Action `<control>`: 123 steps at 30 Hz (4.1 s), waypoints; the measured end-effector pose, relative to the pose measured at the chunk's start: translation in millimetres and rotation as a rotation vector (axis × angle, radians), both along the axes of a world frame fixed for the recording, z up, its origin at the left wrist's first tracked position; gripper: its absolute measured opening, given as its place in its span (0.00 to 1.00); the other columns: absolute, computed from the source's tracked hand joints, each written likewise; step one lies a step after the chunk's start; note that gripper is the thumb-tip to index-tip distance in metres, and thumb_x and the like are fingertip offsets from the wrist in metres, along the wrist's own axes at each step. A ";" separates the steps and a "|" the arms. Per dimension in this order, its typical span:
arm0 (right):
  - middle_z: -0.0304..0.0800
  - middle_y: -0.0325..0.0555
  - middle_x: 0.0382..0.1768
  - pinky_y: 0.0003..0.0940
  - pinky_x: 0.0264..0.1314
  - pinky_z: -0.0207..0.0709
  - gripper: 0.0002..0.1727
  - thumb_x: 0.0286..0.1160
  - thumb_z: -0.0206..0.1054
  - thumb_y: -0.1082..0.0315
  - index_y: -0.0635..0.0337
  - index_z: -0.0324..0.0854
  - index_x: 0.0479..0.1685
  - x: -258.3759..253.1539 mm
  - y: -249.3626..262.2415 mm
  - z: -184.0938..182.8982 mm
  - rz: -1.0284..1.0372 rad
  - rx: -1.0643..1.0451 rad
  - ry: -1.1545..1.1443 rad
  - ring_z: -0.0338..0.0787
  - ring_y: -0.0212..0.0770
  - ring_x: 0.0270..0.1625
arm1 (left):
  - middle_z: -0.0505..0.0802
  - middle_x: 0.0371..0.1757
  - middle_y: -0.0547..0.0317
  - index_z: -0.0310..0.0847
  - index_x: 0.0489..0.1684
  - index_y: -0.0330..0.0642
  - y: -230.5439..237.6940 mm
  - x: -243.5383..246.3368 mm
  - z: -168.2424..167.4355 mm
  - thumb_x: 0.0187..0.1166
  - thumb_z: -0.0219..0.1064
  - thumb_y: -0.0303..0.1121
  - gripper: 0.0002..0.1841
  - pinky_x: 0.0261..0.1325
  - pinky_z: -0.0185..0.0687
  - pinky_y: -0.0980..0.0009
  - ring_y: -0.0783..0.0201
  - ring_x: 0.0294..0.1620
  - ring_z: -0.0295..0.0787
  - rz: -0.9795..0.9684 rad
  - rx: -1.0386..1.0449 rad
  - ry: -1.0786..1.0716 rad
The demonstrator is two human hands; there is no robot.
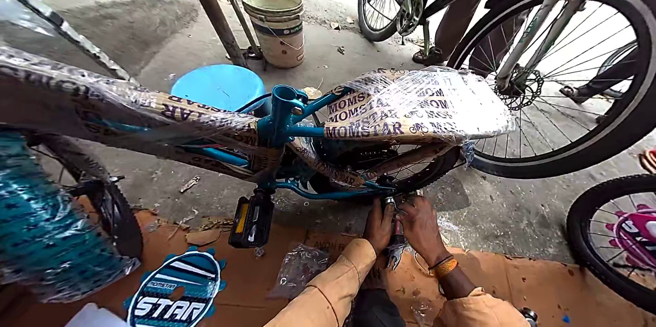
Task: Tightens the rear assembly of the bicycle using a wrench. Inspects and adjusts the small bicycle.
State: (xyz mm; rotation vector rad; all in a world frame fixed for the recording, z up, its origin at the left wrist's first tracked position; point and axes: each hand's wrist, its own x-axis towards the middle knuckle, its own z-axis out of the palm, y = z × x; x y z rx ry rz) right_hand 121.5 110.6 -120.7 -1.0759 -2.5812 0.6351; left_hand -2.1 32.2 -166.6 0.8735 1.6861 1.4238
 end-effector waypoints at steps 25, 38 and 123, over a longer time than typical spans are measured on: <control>0.94 0.40 0.47 0.51 0.69 0.78 0.15 0.88 0.56 0.59 0.50 0.91 0.52 -61.7 -41.9 -14.6 0.174 -0.232 0.171 0.91 0.40 0.56 | 0.90 0.43 0.51 0.65 0.82 0.37 -61.1 -79.7 15.1 0.95 0.39 0.49 0.29 0.56 0.88 0.61 0.60 0.43 0.91 -0.044 -0.140 -0.187; 0.90 0.52 0.41 0.53 0.42 0.83 0.10 0.79 0.61 0.68 0.54 0.88 0.48 -75.4 -46.1 120.8 0.357 0.255 -0.642 0.92 0.55 0.45 | 0.88 0.36 0.53 0.69 0.74 0.36 -59.0 -79.3 8.2 0.95 0.37 0.47 0.26 0.47 0.89 0.62 0.60 0.35 0.89 -0.099 -0.124 -0.158; 0.74 0.33 0.12 0.44 0.18 0.67 0.21 0.64 0.79 0.44 0.47 0.81 0.17 -4.9 25.0 18.1 0.288 -0.324 -0.058 0.76 0.36 0.15 | 0.81 0.27 0.63 0.67 0.67 0.42 -64.5 -83.8 1.7 0.88 0.43 0.62 0.31 0.29 0.81 0.70 0.68 0.23 0.79 -0.111 -0.151 -0.235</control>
